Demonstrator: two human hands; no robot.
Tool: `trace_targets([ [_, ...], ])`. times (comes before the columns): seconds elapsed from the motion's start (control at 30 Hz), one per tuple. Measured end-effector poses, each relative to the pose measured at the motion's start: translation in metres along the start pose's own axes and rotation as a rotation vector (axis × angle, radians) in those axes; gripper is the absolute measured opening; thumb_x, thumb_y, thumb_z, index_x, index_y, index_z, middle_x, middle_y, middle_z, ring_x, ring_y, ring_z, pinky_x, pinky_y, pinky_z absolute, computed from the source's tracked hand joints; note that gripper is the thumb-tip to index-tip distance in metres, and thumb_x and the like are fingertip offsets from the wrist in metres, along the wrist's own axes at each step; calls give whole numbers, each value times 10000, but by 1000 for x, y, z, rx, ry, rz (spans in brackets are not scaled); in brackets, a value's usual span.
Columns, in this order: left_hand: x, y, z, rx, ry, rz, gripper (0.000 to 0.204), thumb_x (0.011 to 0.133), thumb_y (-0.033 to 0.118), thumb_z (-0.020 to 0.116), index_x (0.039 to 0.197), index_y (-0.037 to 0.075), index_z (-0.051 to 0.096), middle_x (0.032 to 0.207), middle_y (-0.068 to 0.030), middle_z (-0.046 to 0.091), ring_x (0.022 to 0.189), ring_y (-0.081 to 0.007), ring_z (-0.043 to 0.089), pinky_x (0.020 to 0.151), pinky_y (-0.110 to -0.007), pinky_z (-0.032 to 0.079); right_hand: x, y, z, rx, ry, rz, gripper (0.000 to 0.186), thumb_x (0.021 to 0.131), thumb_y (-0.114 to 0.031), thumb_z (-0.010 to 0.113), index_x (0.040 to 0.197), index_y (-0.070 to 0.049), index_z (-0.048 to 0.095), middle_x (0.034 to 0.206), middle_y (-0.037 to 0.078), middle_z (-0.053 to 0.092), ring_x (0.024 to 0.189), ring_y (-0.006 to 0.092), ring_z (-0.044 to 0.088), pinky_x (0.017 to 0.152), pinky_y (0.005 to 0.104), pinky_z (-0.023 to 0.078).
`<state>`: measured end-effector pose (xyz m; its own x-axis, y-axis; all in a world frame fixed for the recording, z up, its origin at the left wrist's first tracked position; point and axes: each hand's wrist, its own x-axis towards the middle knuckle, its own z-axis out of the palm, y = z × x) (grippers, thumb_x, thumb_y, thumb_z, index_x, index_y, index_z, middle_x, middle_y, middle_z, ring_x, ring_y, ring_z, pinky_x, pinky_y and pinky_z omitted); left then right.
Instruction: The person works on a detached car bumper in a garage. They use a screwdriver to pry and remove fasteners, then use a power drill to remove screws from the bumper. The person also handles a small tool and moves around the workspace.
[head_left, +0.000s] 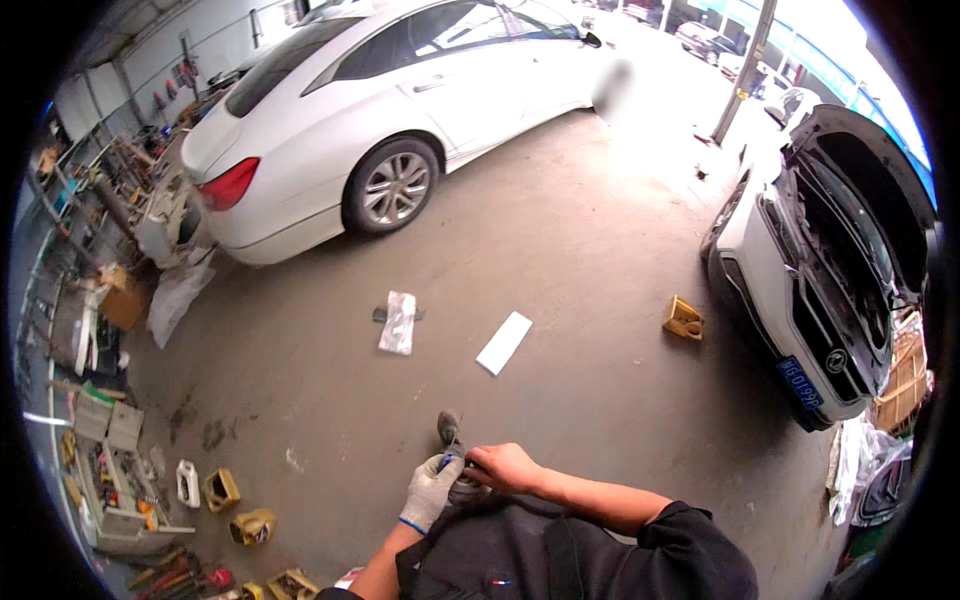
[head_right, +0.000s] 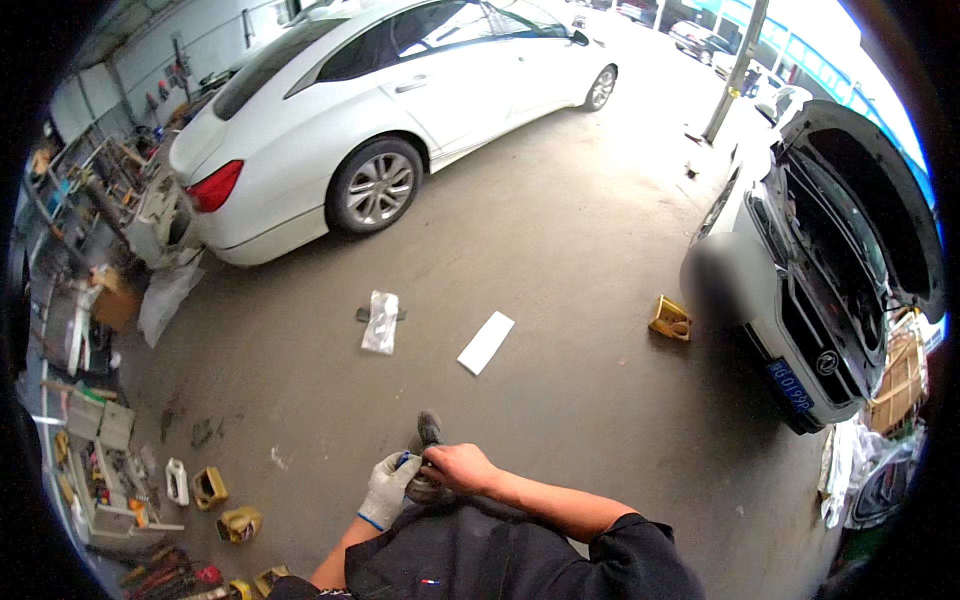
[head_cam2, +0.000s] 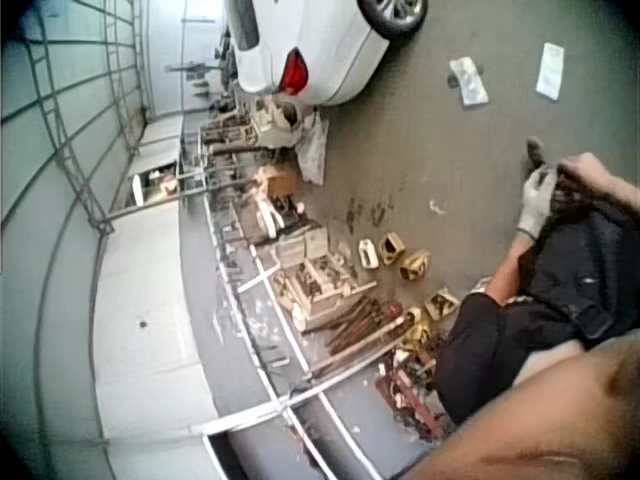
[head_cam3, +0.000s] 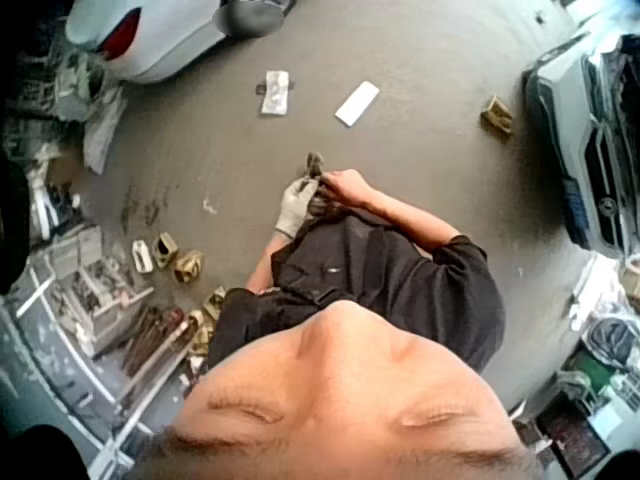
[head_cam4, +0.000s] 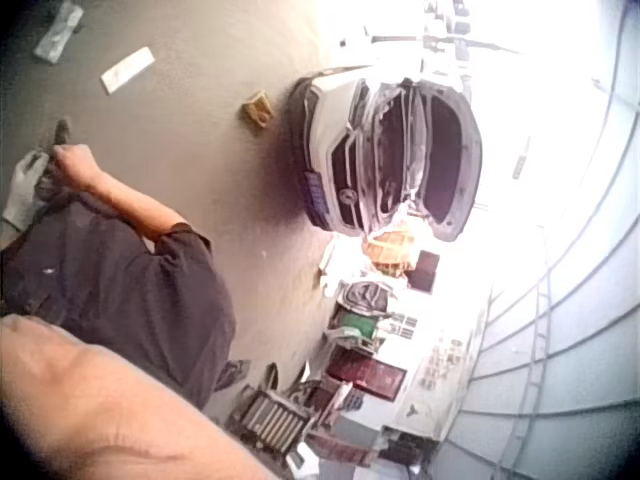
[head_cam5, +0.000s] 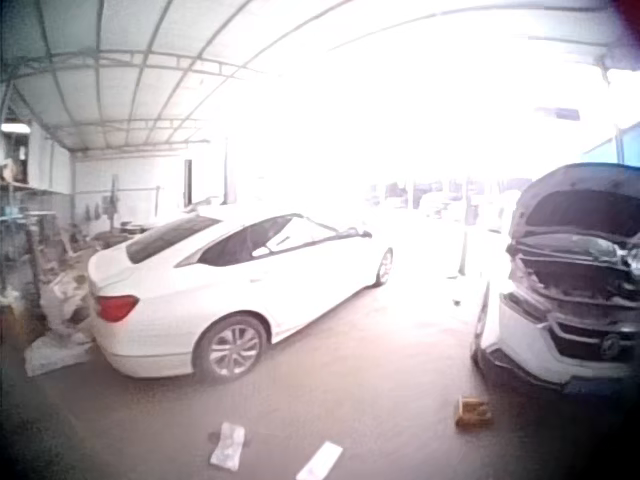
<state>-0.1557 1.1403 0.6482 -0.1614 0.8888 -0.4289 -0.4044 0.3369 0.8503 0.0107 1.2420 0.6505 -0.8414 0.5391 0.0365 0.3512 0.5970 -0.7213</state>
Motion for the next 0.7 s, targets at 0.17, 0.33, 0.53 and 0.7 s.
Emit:
trace_targets([
  [0.17, 157, 64, 23, 234, -155, 15, 214, 985, 202, 577, 978, 8, 666, 899, 4, 670, 800, -83, 608, 729, -236, 504, 80, 80, -77, 210, 117, 217, 247, 905, -271, 656, 1011, -49, 635, 873, 176, 668, 797, 355, 664, 691, 415, 534],
  [0.33, 295, 163, 89, 148, -347, -33, 227, 991, 188, 543, 1069, 10, 660, 918, -37, 672, 838, -101, 614, 761, -245, 511, 149, 129, -188, 231, 443, 353, 220, 909, -235, 657, 991, -30, 642, 839, 189, 658, 753, 350, 652, 667, 399, 518],
  [0.53, 453, 223, 178, 442, -544, 30, 170, 971, 175, 570, 995, 27, 649, 858, -13, 651, 780, -85, 592, 709, -239, 493, 186, 227, -301, 485, 796, 489, 183, 919, -174, 657, 975, 0, 648, 750, 112, 652, 667, 150, 605, 629, 298, 483],
  [0.7, 581, 226, 265, 320, -449, -39, 204, 949, 227, 605, 834, 59, 621, 754, 10, 605, 673, -71, 531, 600, -236, 435, 213, 356, -414, 990, 854, 402, 162, 967, -170, 593, 1007, -15, 615, 765, -5, 615, 659, 45, 536, 572, 217, 442],
])
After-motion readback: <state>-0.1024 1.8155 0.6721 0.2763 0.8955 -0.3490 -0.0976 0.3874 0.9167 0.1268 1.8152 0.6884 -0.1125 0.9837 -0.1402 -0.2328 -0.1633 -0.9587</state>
